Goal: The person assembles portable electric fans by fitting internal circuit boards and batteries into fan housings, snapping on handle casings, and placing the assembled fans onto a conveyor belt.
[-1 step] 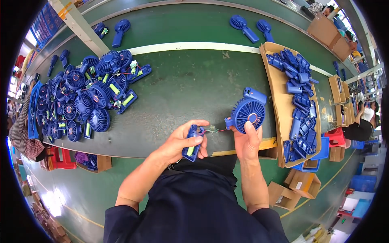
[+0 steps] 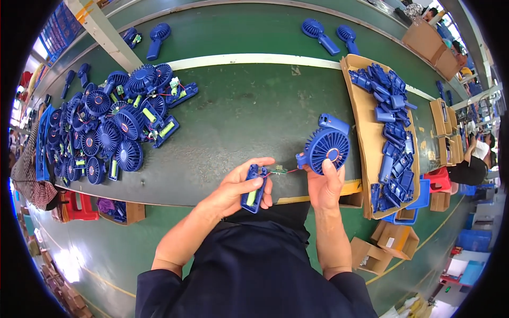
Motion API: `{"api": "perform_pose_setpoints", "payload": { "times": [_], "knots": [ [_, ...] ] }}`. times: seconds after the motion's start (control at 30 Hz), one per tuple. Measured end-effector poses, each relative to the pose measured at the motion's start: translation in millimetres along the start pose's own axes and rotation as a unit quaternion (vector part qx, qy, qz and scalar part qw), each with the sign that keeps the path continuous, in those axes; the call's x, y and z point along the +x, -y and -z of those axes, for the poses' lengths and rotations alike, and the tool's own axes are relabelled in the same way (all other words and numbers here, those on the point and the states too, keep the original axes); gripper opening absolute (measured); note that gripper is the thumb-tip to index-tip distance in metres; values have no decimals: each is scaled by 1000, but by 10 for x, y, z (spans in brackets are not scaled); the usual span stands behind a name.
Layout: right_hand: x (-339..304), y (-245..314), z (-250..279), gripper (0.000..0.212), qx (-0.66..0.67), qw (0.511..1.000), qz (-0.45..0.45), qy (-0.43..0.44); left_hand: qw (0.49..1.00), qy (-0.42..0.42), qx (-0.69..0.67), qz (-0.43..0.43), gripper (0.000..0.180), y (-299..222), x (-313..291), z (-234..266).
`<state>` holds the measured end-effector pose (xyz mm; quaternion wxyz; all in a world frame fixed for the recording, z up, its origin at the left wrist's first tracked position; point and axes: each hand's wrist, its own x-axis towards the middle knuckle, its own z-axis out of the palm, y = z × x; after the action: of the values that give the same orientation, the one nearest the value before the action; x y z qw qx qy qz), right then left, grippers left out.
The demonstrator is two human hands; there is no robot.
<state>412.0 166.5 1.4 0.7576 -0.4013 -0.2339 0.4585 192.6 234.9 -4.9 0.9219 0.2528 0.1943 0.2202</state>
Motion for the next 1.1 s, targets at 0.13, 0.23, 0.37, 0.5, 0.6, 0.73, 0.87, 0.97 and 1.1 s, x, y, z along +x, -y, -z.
{"api": "perform_pose_setpoints", "payload": {
  "times": [0.13,0.23,0.37,0.5,0.6,0.73,0.87,0.97,1.1],
  "knots": [
    [-71,88,-19,58,0,999,31,12,993,14,-112,-13,63,194,-26,-5],
    [-144,114,-33,66,-5,999,40,26,990,-63,-114,-45,55,186,-1,-56],
    [-297,255,-263,97,-13,998,-14,60,990,-115,-79,-24,44,138,15,-66],
    [-591,230,-243,123,-135,980,-100,103,987,-160,-6,-13,24,128,76,-82],
    [-714,213,-133,116,-234,948,-51,211,990,-143,-19,-5,31,133,62,-110],
    [-503,297,-328,107,-169,983,-49,59,986,-137,86,-49,44,214,-23,-118],
    [-187,263,-305,89,-211,971,-69,88,989,-81,117,-29,46,217,-61,-146],
    [-98,195,-277,84,-245,958,-106,107,991,-42,122,-12,45,252,-80,-81],
    [-61,224,-299,86,-253,955,-105,112,991,-49,128,4,41,254,-88,-79]
  ]
}}
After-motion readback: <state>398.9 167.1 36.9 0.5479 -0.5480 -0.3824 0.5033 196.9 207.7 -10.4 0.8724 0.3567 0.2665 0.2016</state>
